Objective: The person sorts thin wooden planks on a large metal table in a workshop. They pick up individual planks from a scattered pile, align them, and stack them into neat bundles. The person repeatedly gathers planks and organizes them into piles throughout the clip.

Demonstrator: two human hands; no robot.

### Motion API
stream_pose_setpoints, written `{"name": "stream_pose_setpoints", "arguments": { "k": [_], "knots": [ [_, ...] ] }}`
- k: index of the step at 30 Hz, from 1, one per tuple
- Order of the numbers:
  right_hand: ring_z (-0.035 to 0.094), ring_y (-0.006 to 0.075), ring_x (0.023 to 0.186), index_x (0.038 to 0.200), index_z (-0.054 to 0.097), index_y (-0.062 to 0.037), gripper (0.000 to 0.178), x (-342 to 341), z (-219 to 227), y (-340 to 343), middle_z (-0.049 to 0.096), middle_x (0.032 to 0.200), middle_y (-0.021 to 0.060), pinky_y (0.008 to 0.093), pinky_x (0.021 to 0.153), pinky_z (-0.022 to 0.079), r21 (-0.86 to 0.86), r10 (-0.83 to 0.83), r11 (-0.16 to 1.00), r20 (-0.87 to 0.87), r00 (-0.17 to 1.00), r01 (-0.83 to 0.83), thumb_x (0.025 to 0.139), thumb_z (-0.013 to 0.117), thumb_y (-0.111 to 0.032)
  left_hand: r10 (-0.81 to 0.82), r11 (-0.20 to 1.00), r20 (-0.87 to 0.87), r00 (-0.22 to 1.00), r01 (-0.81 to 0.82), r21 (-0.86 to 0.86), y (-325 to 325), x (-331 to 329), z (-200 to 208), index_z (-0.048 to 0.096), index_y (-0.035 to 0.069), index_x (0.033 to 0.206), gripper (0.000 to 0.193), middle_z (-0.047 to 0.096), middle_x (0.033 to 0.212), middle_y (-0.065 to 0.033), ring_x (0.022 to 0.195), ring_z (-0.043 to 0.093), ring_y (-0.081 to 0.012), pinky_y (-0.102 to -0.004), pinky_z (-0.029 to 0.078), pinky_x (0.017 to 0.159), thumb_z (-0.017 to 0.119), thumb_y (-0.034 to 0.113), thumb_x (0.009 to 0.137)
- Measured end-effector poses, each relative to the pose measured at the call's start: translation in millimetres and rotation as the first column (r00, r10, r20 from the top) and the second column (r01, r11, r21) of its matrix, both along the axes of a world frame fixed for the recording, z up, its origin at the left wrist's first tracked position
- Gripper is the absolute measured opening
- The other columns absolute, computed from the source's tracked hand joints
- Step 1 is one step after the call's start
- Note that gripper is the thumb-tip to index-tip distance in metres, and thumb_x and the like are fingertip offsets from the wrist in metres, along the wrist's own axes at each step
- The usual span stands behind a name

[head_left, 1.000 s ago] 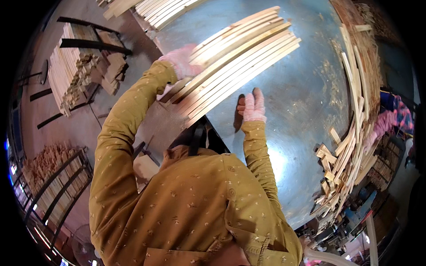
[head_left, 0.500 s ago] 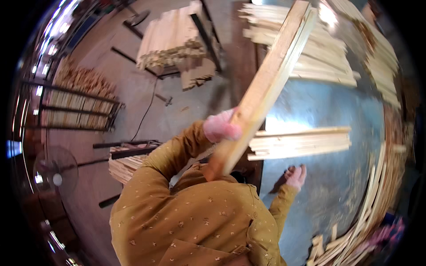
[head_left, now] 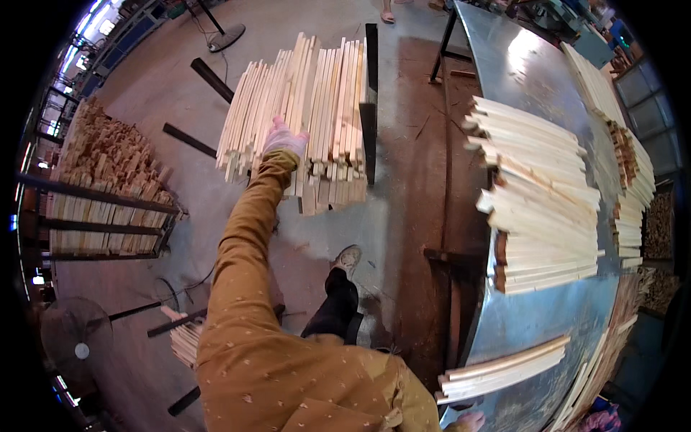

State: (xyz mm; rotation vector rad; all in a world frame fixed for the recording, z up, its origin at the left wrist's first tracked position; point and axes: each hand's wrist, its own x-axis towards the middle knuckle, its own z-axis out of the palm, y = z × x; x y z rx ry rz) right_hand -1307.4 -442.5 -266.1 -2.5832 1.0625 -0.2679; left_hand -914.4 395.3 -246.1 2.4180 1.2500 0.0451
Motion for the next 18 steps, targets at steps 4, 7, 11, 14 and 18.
{"name": "stream_pose_setpoints", "arguments": {
  "k": [4,7,11,14,18],
  "knots": [
    [0.067,0.0275,0.093,0.109,0.065,-0.0149,0.023,-33.8,6.3,76.8,0.067,0.103,0.0132,0.0368,0.077,0.056,-0.376,0.325,0.799,-0.386,0.863,-0.469,0.089,0.066,-0.027,-0.065,0.996,-0.075,0.995,0.069,0.053,55.8,87.8,-85.5,0.03,0.001,0.149,0.089,0.051,0.139,-0.0263,0.127,0.052,-0.0416,-0.0455,0.042,0.109,0.072,0.045,0.085],
    [0.068,0.0272,0.088,0.117,0.064,-0.0179,0.028,-64.7,10.9,92.5,0.069,0.1,0.013,0.0387,0.073,0.057,-0.432,0.319,0.595,-0.647,0.693,-0.678,0.092,0.063,-0.03,-0.133,0.991,0.036,0.99,0.132,0.015,38.8,115.7,-112.4,0.031,0.0,0.148,0.085,0.052,0.137,-0.0273,0.126,0.053,-0.0406,-0.0462,0.043,0.109,0.07,0.045,0.087],
    [0.068,0.0266,0.09,0.132,0.058,-0.0215,0.039,-94.8,21.3,56.7,0.07,0.1,0.0123,0.0409,0.078,0.055,-0.407,0.281,0.459,-0.777,0.563,-0.79,0.095,0.059,-0.031,-0.078,0.959,0.285,0.955,0.15,-0.241,62.4,102.3,-149.9,0.032,-0.001,0.15,0.076,0.045,0.146,-0.0257,0.137,0.043,-0.0358,-0.0426,0.035,0.115,0.057,0.046,0.096],
    [0.053,0.0375,0.122,0.153,0.026,-0.0047,0.088,-98.7,31.7,71.6,0.054,0.134,0.0191,0.0477,0.111,0.039,-0.139,0.349,0.548,-0.858,0.377,-0.825,0.077,0.065,-0.022,-0.068,0.932,0.236,0.969,0.146,-0.333,62.1,91.5,-146.5,0.047,0.001,0.141,0.058,0.052,0.14,-0.0171,0.131,0.048,-0.0298,-0.0378,0.039,0.111,0.053,0.042,0.1],
    [0.061,0.0367,0.103,0.131,0.053,-0.0047,0.041,-12.2,5.6,72.7,0.061,0.12,0.02,0.043,0.086,0.052,0.186,-0.159,0.96,-0.248,0.956,0.208,0.095,0.056,-0.024,-0.112,0.263,0.744,0.659,0.741,-0.617,-4.8,23.9,-132.1,0.059,0.003,0.114,0.031,0.065,0.111,-0.0132,0.106,0.063,-0.0261,-0.0407,0.051,0.095,0.051,0.031,0.101]
  ]
}}
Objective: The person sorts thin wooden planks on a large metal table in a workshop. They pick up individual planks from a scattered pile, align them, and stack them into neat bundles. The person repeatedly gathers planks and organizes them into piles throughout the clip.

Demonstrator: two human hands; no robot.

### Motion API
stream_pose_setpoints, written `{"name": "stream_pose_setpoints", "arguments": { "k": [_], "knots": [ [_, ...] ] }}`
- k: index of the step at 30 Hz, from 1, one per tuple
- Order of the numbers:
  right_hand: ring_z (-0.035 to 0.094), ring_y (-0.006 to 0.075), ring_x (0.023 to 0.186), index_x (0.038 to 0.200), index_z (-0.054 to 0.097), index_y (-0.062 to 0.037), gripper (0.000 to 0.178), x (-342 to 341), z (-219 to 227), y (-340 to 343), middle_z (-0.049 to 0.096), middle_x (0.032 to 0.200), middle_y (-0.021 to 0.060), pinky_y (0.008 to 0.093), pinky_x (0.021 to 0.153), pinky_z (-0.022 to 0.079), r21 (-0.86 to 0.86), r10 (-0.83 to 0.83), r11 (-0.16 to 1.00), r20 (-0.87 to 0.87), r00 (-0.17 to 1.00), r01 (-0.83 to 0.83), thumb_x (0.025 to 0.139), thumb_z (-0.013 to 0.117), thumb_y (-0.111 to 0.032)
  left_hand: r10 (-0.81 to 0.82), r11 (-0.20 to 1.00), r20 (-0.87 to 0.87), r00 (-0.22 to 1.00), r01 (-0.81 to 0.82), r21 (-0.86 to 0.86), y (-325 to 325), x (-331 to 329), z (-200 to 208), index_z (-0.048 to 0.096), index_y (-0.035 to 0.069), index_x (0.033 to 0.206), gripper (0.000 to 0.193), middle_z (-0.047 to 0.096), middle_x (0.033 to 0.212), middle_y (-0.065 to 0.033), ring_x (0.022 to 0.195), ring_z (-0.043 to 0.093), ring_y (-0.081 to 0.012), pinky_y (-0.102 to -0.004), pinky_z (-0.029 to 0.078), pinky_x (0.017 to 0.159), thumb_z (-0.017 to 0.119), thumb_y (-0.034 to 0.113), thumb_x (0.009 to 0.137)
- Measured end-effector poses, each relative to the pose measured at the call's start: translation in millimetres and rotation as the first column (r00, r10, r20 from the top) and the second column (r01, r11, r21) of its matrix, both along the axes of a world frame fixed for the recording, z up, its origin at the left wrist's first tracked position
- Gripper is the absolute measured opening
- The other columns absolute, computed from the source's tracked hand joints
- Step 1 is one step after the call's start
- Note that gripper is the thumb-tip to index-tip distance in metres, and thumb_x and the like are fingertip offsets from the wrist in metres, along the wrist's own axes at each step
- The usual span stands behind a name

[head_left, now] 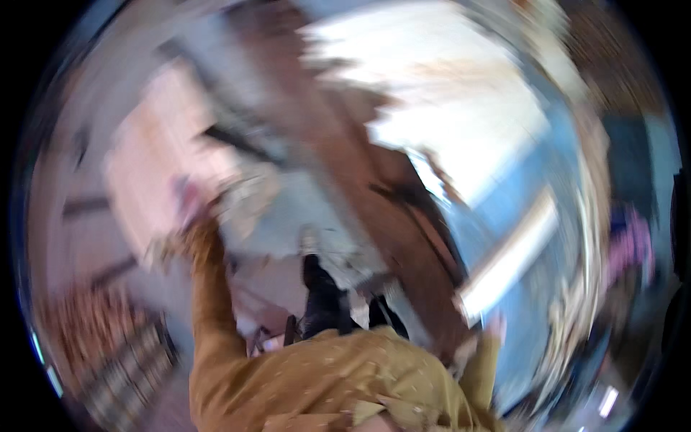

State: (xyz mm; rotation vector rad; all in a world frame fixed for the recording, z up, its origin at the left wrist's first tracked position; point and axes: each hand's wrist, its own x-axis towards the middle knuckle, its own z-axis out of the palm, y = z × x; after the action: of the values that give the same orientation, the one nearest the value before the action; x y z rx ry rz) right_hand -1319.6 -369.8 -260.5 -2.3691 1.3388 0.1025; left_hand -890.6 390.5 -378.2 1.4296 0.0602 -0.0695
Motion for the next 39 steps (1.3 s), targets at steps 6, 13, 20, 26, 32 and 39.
{"name": "stream_pose_setpoints", "arguments": {
  "k": [6,13,20,26,32,39],
  "knots": [
    [0.057,0.04,0.12,0.132,0.057,-0.0023,0.051,104.1,-63.7,-5.2,0.062,0.128,0.0218,0.0422,0.104,0.046,0.067,-0.112,0.993,0.302,0.947,0.096,0.1,0.049,-0.042,-0.443,0.863,-0.176,0.879,0.471,0.181,-435.7,-112.8,218.6,0.027,-0.007,0.151,0.075,0.054,0.139,-0.024,0.127,0.053,-0.0295,-0.0379,0.041,0.108,0.066,0.021,0.093],
    [0.061,0.0395,0.115,0.141,0.052,-0.0102,0.048,149.7,-16.8,-0.5,0.064,0.125,0.0193,0.0447,0.099,0.049,0.478,0.592,0.737,-0.114,0.798,-0.478,0.102,0.038,-0.036,-0.457,-0.093,-0.453,0.765,0.466,0.88,-730.5,-174.1,159.5,0.004,0.011,0.159,0.121,0.021,0.158,-0.029,0.145,0.03,-0.04,-0.0461,0.03,0.116,0.079,0.051,0.073],
    [0.062,0.0274,0.111,0.145,0.044,-0.0091,0.049,49.9,-20.4,-36.2,0.061,0.128,0.0136,0.0393,0.089,0.055,0.762,-0.129,0.499,0.537,0.833,-0.414,0.101,0.051,-0.029,-0.494,0.338,-0.57,0.657,0.748,0.571,-736.9,-147.8,129.8,0.03,0.006,0.152,0.099,0.046,0.142,-0.0264,0.125,0.054,-0.0365,-0.0496,0.047,0.103,0.078,0.047,0.076],
    [0.064,0.0293,0.107,0.153,0.021,-0.0077,0.075,107.8,-81.7,-71.4,0.057,0.13,0.0196,0.0372,0.086,0.058,0.691,-0.842,-0.239,0.202,0.5,-0.682,0.095,0.067,-0.02,-0.797,0.446,-0.213,0.565,0.313,-0.839,-771.6,-173.8,127.8,0.061,0.001,0.123,0.049,0.068,0.114,-0.0192,0.099,0.067,-0.0354,-0.0457,0.059,0.083,0.061,0.042,0.094],
    [0.052,0.025,0.126,0.158,0.007,-0.0076,0.103,138.7,-46.7,-88.4,0.05,0.141,0.0172,0.031,0.103,0.044,0.882,-0.539,0.256,0.47,0.7,-0.395,0.084,0.078,-0.016,-0.471,0.876,-0.523,0.71,0.306,-0.373,-770.8,-140.9,103.5,0.061,0.001,0.126,0.056,0.065,0.121,-0.0139,0.11,0.061,-0.0269,-0.0402,0.05,0.098,0.063,0.046,0.094],
    [0.058,0.0274,0.119,0.159,-0.005,-0.0115,0.11,228.1,-4.1,-36.5,0.059,0.132,0.0176,0.0308,0.098,0.047,0.902,-0.21,0.361,0.325,0.922,-0.236,0.085,0.074,-0.031,-0.416,0.423,-0.123,0.901,0.311,0.851,-694.7,-76.3,123.5,0.057,-0.001,0.132,0.068,0.059,0.128,-0.0184,0.12,0.055,-0.0342,-0.0414,0.045,0.102,0.072,0.042,0.082]
  ]
}}
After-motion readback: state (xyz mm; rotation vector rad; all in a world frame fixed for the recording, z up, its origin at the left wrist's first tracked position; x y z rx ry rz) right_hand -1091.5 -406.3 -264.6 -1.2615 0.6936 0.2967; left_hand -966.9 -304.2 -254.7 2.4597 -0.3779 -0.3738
